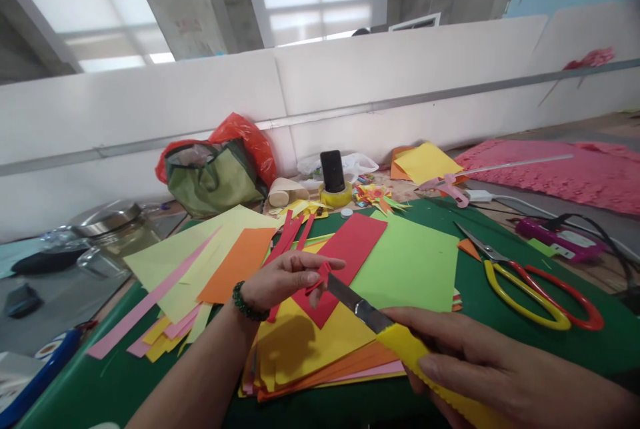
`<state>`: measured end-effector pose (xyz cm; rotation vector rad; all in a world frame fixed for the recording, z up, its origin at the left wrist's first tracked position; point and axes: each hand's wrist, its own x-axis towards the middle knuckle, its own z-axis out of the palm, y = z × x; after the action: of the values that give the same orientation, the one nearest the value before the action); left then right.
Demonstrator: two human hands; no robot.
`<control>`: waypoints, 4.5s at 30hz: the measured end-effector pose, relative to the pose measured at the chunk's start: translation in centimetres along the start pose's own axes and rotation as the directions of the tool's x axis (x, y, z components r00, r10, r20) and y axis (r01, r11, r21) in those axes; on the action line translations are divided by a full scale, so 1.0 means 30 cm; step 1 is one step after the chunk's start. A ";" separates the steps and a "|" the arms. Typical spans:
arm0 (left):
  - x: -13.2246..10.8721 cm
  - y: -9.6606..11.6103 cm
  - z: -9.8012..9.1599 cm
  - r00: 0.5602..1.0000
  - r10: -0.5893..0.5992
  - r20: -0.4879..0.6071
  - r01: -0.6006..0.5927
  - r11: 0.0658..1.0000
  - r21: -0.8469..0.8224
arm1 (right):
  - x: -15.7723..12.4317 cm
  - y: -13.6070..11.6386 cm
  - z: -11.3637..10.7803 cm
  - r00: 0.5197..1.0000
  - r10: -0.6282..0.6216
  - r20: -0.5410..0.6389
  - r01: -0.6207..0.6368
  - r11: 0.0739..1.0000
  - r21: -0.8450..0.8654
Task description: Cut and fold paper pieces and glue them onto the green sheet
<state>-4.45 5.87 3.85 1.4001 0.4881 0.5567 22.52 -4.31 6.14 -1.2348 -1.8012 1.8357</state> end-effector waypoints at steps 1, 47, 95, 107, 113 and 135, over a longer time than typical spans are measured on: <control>0.000 0.001 0.001 1.000 -0.006 0.002 0.006 1.000 0.003 | 0.001 -0.002 0.000 1.000 0.001 -0.004 -0.001 1.000 -0.005; -0.015 0.038 0.028 0.998 -0.052 -0.017 0.055 0.968 0.244 | 0.028 0.031 -0.016 0.998 -0.030 -0.051 0.023 0.989 -0.143; -0.009 0.025 0.013 0.992 -0.129 0.015 0.126 0.986 0.107 | 0.018 0.049 -0.036 0.999 0.038 -0.031 -0.041 0.995 -0.090; -0.005 0.028 0.025 0.981 -0.153 0.120 0.127 0.972 0.198 | 0.032 0.059 -0.038 1.000 0.029 0.005 -0.029 1.000 0.000; -0.004 0.033 0.027 0.972 -0.181 0.148 0.135 0.952 0.275 | 0.045 0.096 -0.048 1.000 0.014 -0.021 -0.013 0.997 0.072; 0.033 -0.025 0.077 0.850 0.504 -0.152 -0.094 0.430 0.898 | 0.030 0.098 -0.014 0.997 -0.046 -0.066 0.048 0.999 0.018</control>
<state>-2.19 4.62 3.36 2.4364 0.9494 0.9984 23.32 -3.91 3.18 -1.2203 -1.7586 1.7627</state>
